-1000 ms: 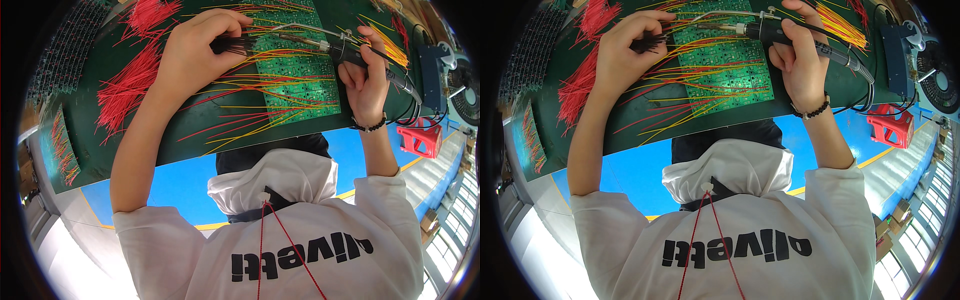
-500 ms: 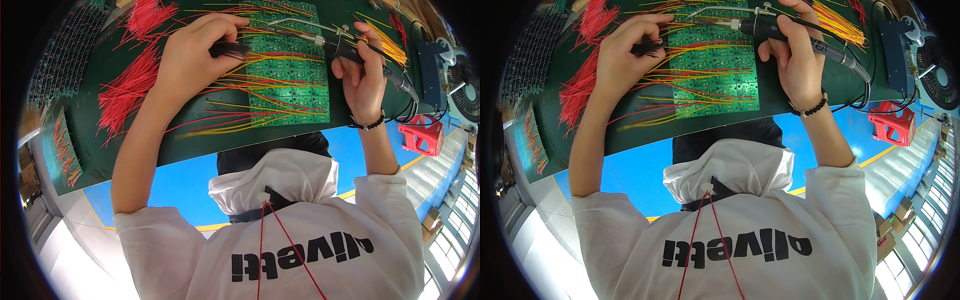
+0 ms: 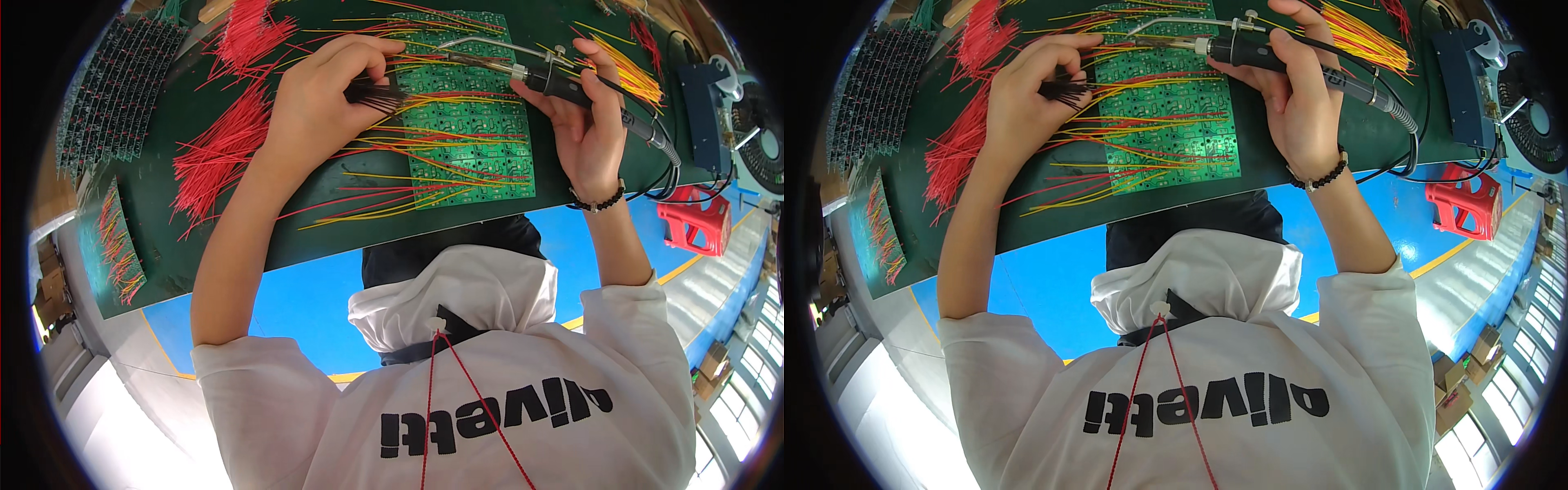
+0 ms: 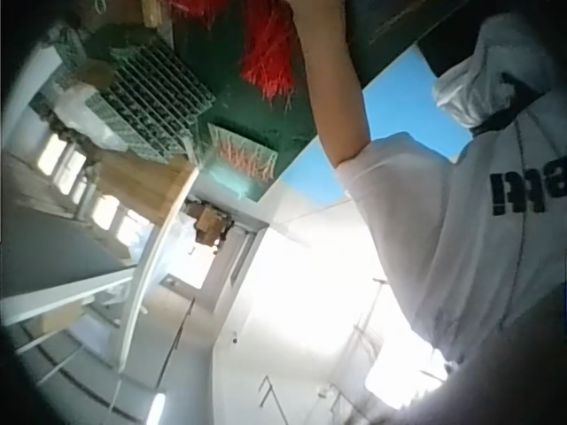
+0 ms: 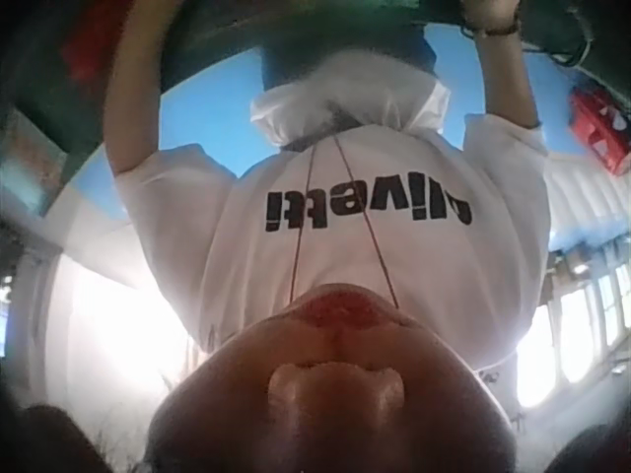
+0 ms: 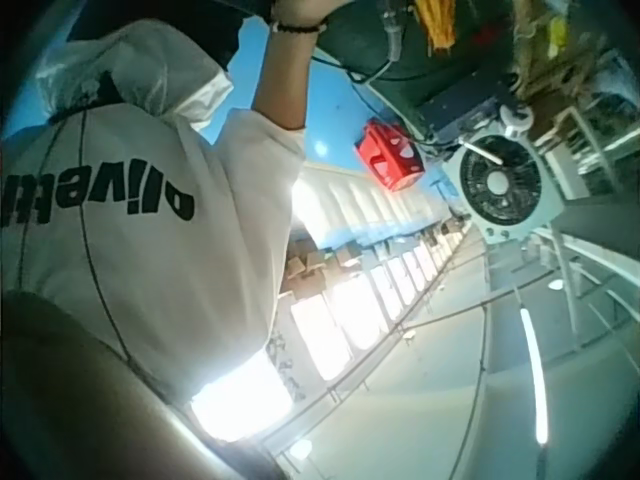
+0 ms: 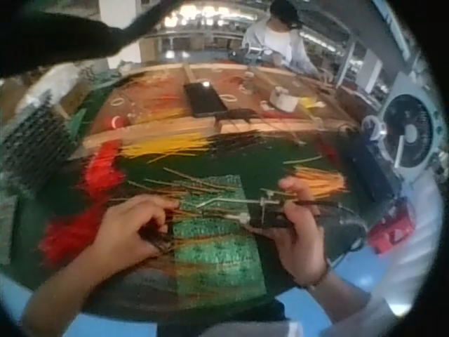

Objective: The person solders various colored wires onto a green printed circuit board with a soldering iron.

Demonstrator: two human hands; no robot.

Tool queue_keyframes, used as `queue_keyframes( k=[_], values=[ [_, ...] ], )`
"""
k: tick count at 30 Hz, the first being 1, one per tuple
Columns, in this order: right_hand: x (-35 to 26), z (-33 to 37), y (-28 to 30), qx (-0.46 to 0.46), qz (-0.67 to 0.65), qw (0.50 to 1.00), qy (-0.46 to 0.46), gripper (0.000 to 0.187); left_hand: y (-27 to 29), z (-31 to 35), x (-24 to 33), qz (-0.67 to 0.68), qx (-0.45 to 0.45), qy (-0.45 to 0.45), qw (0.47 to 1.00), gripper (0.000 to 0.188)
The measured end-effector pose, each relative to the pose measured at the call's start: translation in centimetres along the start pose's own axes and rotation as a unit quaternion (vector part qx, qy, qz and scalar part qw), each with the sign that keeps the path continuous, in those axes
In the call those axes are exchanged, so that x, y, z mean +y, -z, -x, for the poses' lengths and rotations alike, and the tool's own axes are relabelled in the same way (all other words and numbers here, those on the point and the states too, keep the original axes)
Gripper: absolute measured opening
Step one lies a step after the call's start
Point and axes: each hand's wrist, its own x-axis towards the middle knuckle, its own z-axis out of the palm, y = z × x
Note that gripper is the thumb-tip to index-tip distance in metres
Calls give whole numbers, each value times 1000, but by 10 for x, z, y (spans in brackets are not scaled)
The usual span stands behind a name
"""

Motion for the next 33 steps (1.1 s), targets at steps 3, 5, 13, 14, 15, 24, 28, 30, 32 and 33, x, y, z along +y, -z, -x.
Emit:
queue_keyframes(
  k=[3,5,13,14,15,24,28,30,32,33],
  values=[
    [-1,1,-6,22,8,1000,-1,32,0,0,-1,28,-10,21,999,25],
    [-1,0,-1,5,-8,1000,-1,32,3,-1,0,53,-18,40,998,24],
    [-3,0,3,54,-44,998,-2,31,8,1,-14,248,60,144,956,14],
    [-3,0,1,76,-51,996,-8,31,8,2,-15,247,84,152,953,16],
    [-4,0,0,99,-57,993,-15,30,8,1,-17,235,111,151,954,18],
    [-4,-1,2,103,-89,991,9,25,15,-4,-12,425,220,211,852,14],
    [-5,0,2,112,-91,990,0,26,15,-2,-11,478,205,216,826,12],
    [-4,1,3,117,-84,990,-3,26,15,-1,-12,473,205,219,828,10],
    [-6,1,1,116,-85,990,-6,26,17,0,-12,455,207,219,838,9],
    [-6,1,1,119,-85,989,-9,26,17,1,-12,440,207,220,846,9]
  ],
)
